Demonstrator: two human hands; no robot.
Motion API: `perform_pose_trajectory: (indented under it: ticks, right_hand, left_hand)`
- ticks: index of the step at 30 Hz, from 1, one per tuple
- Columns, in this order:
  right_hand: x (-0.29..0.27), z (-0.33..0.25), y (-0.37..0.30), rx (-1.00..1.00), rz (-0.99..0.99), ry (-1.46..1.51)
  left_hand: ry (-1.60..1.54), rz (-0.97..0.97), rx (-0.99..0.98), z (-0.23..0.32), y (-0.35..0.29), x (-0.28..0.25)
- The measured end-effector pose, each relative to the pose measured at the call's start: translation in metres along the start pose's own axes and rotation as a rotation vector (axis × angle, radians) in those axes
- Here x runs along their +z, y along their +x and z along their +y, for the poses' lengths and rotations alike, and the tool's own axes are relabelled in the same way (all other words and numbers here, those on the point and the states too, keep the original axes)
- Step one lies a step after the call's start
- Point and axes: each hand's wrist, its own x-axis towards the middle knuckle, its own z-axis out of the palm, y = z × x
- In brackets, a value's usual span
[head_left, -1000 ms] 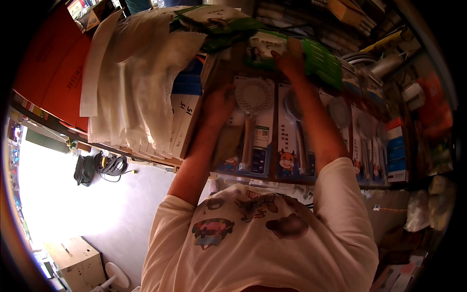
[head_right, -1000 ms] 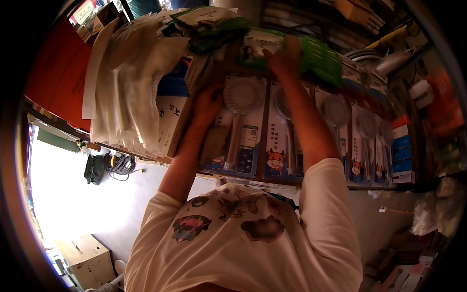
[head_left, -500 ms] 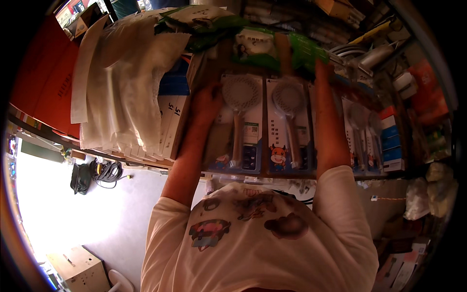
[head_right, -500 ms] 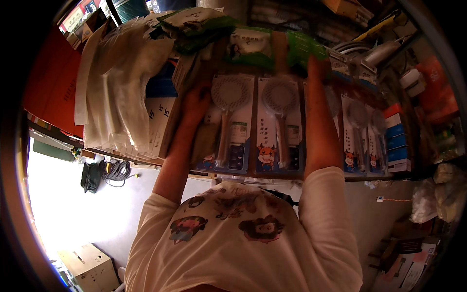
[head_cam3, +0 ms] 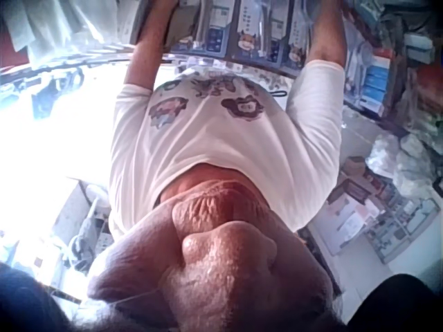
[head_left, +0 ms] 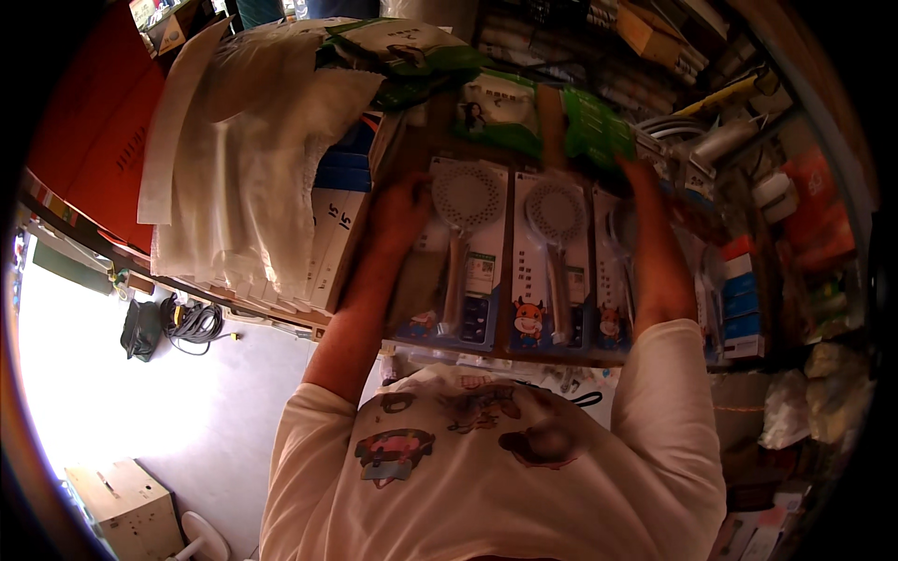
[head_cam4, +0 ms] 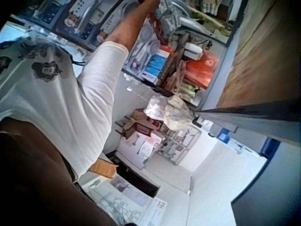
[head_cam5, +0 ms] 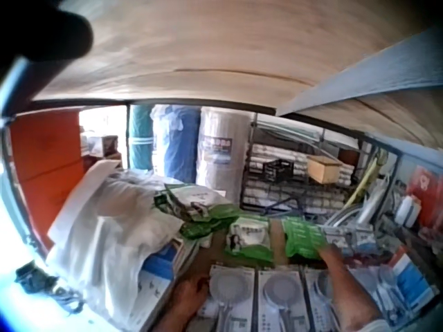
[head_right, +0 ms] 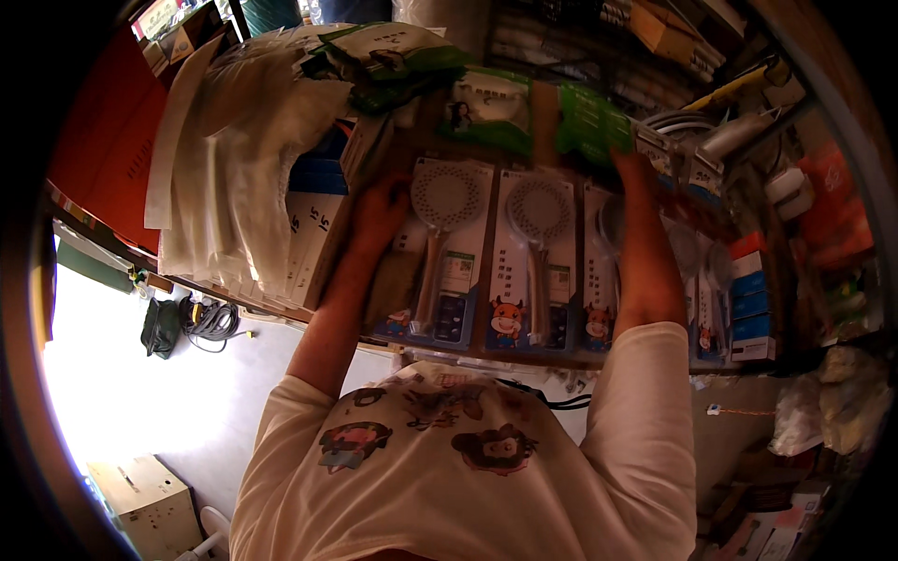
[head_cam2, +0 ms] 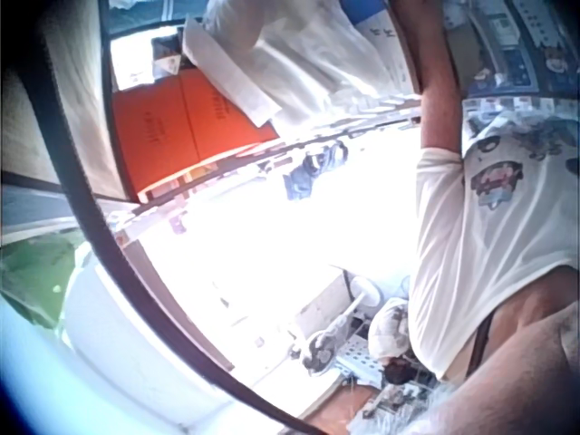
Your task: The person walks through a cluttered storage room and organizes items on a shelf. They pick up and rearrange several packaged kitchen utensils and green packets, then wipe the shelf surface with a cloth. Finally, they pick up a green bottle and wipe it before placing it back.
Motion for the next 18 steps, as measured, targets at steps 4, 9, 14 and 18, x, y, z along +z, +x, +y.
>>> perform_pose_trajectory:
  ticks: [4,9,14,18]
  right_hand:
    - [-0.002,0.002,-0.001,0.052,-0.093,0.147]
    - [0.005,0.005,0.002,0.122,-0.038,0.337]
    - [0.019,0.025,0.031,0.182,-0.008,0.569]
    - [0.024,0.016,0.032,0.243,-0.054,0.855]
  left_hand:
    - [0.013,0.018,-0.004,0.000,-0.001,-0.002]
    - [0.024,0.020,0.009,0.000,-0.002,-0.005]
    - [0.006,-0.026,-0.031,0.008,-0.001,-0.006]
    - [-0.006,-0.006,-0.027,0.003,-0.002,-0.005]
